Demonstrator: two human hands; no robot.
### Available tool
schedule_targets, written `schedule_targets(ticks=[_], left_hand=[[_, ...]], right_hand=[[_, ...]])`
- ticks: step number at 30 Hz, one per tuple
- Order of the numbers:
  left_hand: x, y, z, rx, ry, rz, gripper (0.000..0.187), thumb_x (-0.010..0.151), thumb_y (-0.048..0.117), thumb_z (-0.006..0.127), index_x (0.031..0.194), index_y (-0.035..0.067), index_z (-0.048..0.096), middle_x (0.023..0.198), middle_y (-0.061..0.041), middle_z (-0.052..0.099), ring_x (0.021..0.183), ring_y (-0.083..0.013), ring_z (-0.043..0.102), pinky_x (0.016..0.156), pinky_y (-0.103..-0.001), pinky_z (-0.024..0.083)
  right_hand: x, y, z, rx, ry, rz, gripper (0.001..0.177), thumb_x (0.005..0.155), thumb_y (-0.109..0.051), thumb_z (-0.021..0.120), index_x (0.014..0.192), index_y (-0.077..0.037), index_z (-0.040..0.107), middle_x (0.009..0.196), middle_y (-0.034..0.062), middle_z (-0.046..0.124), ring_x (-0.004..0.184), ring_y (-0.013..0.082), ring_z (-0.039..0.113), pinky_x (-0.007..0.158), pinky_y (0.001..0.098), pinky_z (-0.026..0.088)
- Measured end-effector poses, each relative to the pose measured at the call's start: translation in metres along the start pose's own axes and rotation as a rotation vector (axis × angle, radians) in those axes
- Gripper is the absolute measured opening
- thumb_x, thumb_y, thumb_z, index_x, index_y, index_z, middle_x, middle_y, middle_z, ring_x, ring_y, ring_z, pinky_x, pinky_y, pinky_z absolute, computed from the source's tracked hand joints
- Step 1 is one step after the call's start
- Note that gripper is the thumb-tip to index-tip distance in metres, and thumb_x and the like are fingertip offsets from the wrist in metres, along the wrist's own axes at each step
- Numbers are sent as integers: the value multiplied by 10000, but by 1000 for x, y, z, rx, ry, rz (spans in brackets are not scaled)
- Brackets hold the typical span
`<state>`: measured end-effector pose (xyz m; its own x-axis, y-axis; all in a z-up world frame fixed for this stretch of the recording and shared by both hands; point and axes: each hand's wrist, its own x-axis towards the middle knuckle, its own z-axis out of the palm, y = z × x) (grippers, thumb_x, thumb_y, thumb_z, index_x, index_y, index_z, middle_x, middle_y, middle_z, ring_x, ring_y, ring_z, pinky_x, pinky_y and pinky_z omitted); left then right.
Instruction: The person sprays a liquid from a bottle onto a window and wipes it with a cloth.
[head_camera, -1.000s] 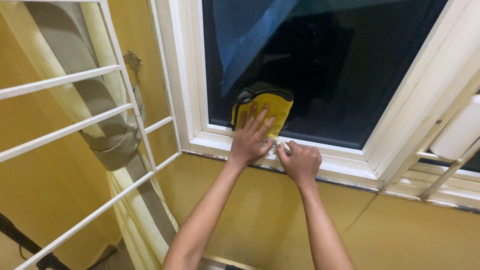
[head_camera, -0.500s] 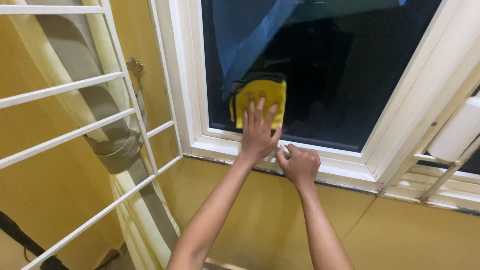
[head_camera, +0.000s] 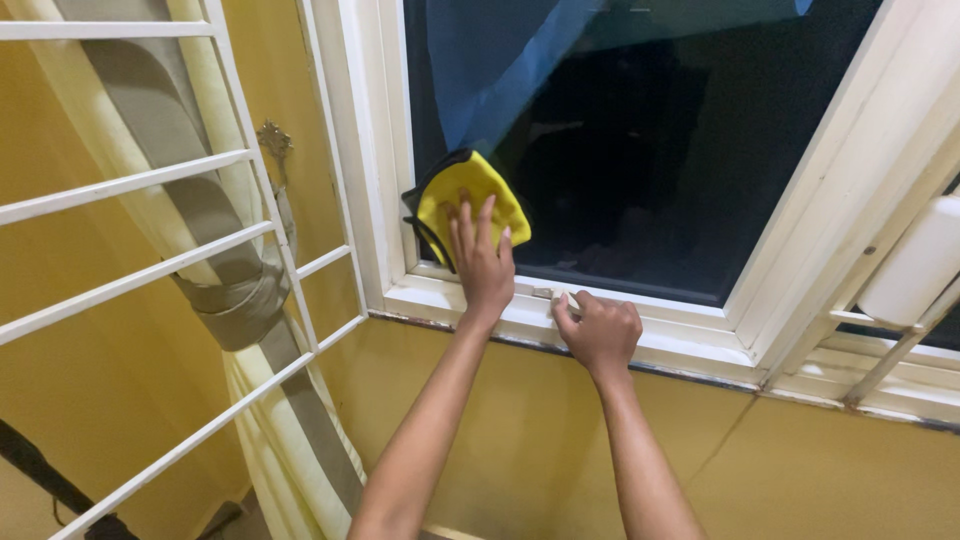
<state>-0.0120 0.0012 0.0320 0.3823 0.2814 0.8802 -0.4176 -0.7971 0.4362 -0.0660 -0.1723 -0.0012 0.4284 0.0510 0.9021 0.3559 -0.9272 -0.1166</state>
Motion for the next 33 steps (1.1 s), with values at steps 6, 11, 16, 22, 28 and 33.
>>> schedule_targets(ticks=[6, 11, 16, 22, 28, 33], left_hand=[[-18, 7, 0, 5, -274, 321, 441, 974, 166, 659, 1413, 181, 616, 1636, -64, 383, 1514, -393, 336, 1223, -556, 326], [-17, -21, -10, 42, -211, 242, 437, 950, 233, 736, 1364, 188, 607, 1595, -78, 413, 1488, -371, 353, 1219, -535, 337], [-7, -26, -14, -12, 1, 30, 548, 903, 217, 765, 1411, 206, 560, 1584, -127, 386, 1493, -412, 308, 1222, -544, 295], [0, 9, 10, -47, 59, 24, 555, 914, 219, 762, 1432, 211, 562, 1615, -111, 368, 1511, -396, 297, 1246, -532, 294], [-28, 21, 11, -35, -221, 291, 473, 943, 204, 721, 1402, 201, 604, 1625, -65, 404, 1531, -368, 342, 1239, -511, 346], [-36, -10, 0, 18, -217, 294, 491, 937, 237, 726, 1411, 200, 604, 1618, -67, 401, 1492, -349, 355, 1221, -530, 341]], right_hand=[[-1, 1, 1, -20, 62, -41, 353, 872, -383, 662, 640, -126, 727, 502, 53, 617, 477, 249, 584, 606, 378, 464], [-2, 4, 3, 9, 30, -35, 348, 885, -381, 653, 660, -129, 739, 490, 53, 610, 461, 245, 578, 605, 380, 467], [-1, 2, 5, -26, 15, -8, 352, 882, -379, 655, 650, -129, 740, 483, 50, 610, 430, 237, 560, 591, 377, 461], [0, -1, 2, -23, -20, 30, 406, 901, -374, 653, 583, -125, 699, 479, 48, 607, 438, 250, 557, 598, 382, 457], [-1, 2, 2, 5, 38, -42, 352, 886, -377, 670, 638, -131, 719, 494, 65, 601, 461, 260, 569, 594, 391, 457], [-2, 5, 4, 17, 52, -56, 341, 896, -367, 664, 661, -129, 729, 481, 39, 595, 439, 240, 551, 595, 379, 453]])
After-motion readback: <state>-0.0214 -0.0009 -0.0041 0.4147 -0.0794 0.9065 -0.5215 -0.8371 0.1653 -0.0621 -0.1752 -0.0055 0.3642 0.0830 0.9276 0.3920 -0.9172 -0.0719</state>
